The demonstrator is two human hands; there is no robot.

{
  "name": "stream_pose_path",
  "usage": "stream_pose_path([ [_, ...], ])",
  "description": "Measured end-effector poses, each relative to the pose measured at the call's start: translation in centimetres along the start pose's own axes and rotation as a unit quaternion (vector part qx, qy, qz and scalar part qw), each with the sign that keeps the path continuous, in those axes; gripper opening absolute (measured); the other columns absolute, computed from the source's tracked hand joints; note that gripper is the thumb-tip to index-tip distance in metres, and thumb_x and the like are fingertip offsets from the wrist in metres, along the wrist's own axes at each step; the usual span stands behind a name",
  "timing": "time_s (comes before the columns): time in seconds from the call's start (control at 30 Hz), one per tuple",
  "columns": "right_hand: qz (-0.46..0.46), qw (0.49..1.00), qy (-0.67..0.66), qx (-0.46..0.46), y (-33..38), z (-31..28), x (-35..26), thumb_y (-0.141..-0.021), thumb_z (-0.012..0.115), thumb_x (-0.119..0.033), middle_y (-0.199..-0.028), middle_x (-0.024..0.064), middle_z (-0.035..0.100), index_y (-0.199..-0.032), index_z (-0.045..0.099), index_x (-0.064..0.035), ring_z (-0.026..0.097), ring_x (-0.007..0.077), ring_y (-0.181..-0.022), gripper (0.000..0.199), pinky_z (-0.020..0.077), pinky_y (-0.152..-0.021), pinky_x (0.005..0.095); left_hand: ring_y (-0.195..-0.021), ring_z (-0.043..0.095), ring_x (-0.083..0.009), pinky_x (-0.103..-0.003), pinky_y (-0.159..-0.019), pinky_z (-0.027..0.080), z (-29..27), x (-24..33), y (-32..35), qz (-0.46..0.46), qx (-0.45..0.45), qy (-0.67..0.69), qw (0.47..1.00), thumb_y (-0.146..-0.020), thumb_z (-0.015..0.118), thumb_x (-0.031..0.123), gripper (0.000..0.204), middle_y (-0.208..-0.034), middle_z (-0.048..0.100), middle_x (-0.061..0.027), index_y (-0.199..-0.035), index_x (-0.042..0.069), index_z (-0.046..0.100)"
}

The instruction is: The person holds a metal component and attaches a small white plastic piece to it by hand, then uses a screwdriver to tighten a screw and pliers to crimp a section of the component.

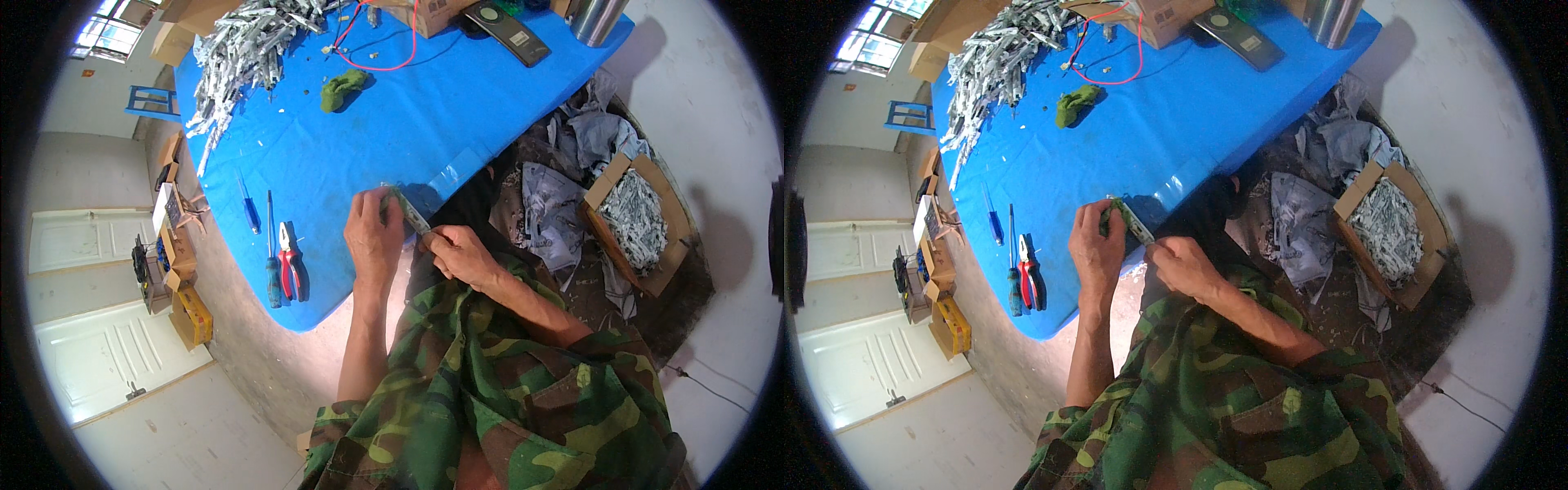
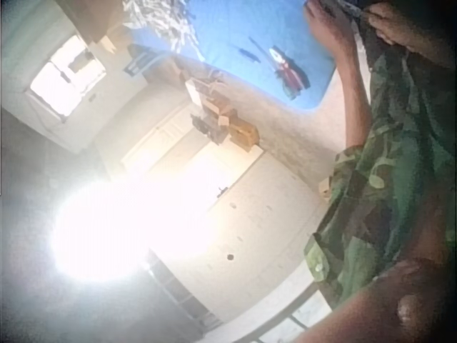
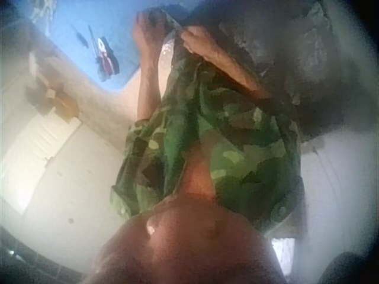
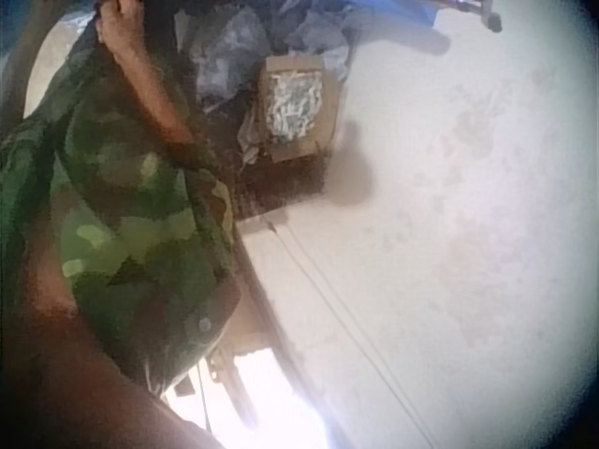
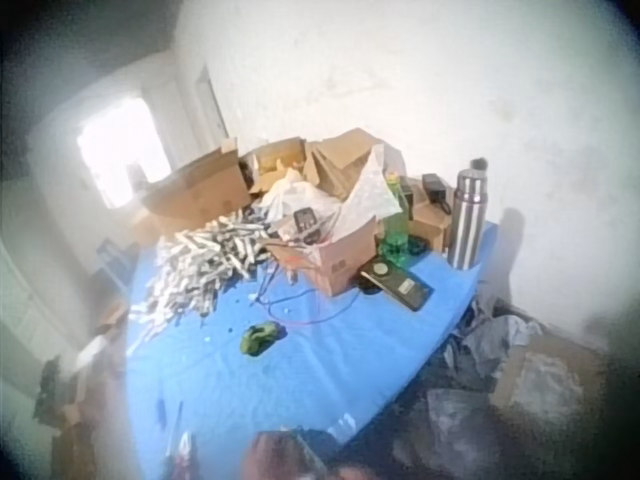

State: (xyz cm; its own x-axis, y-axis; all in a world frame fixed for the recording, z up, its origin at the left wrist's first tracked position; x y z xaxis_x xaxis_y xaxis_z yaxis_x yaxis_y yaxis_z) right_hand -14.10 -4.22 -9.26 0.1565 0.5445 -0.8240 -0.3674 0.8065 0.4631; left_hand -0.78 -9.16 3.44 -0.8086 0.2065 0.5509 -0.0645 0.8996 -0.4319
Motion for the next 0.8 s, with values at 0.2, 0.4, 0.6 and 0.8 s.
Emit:
stream_pose_path([
  [0.2,-0.030,0.999,0.001,0.030,-0.3,0.0,-0.4,-0.102,0.063,-0.024,-0.077,0.0019,0.063,-0.116,0.063,0.0039,0.058,0.0100,-0.062,0.031,0.0476,-0.056,0.0277,-0.087,0.069,-0.0360,-0.044,-0.075,0.056,-0.2,-0.3,1.1,-0.003,-0.039,-0.012,0.999,-0.092,0.072,0.005,0.015,-0.100,0.070,-0.0159,-0.107,0.004,0.071],
  [0.4,-0.031,0.999,0.018,0.035,-0.2,-0.7,-0.7,-0.103,0.063,-0.022,-0.077,0.0023,0.064,-0.115,0.065,0.0041,0.059,0.0104,-0.063,0.029,0.0482,-0.055,0.0284,-0.095,0.072,-0.0405,-0.044,-0.082,0.059,0.2,1.6,1.3,0.014,-0.083,-0.013,0.996,-0.089,0.076,0.008,0.025,-0.109,0.071,-0.0215,-0.113,0.001,0.072],
  [0.6,-0.062,0.993,0.085,0.053,-0.7,-1.3,-1.0,-0.100,0.066,-0.021,-0.081,0.0056,0.068,-0.113,0.069,0.0051,0.062,0.0126,-0.068,0.029,0.0495,-0.059,0.0321,-0.093,0.071,-0.0410,-0.045,-0.079,0.058,0.4,1.4,1.7,0.030,-0.107,0.000,0.994,-0.087,0.075,0.005,0.026,-0.104,0.071,-0.0193,-0.113,0.003,0.073],
  [0.8,-0.087,0.988,0.109,0.064,-1.0,-1.6,-0.5,-0.101,0.067,-0.021,-0.079,0.0046,0.067,-0.112,0.069,0.0050,0.061,0.0121,-0.067,0.028,0.0488,-0.059,0.0326,-0.086,0.071,-0.0402,-0.048,-0.074,0.058,0.4,1.7,1.9,0.069,-0.104,0.003,0.992,-0.087,0.072,0.001,0.025,-0.100,0.071,-0.0177,-0.111,0.005,0.074],
])
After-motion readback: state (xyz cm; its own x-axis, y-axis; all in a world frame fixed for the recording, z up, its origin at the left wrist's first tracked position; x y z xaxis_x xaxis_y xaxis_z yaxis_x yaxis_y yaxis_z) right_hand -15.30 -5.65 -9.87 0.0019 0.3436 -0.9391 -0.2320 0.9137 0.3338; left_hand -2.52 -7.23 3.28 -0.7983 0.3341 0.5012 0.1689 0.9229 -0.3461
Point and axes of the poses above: each hand's wrist, its own y-axis away from the middle knuckle, its own z-axis out of the palm, x = y × z, the point moved 9 cm from there along -y, towards the middle knuckle
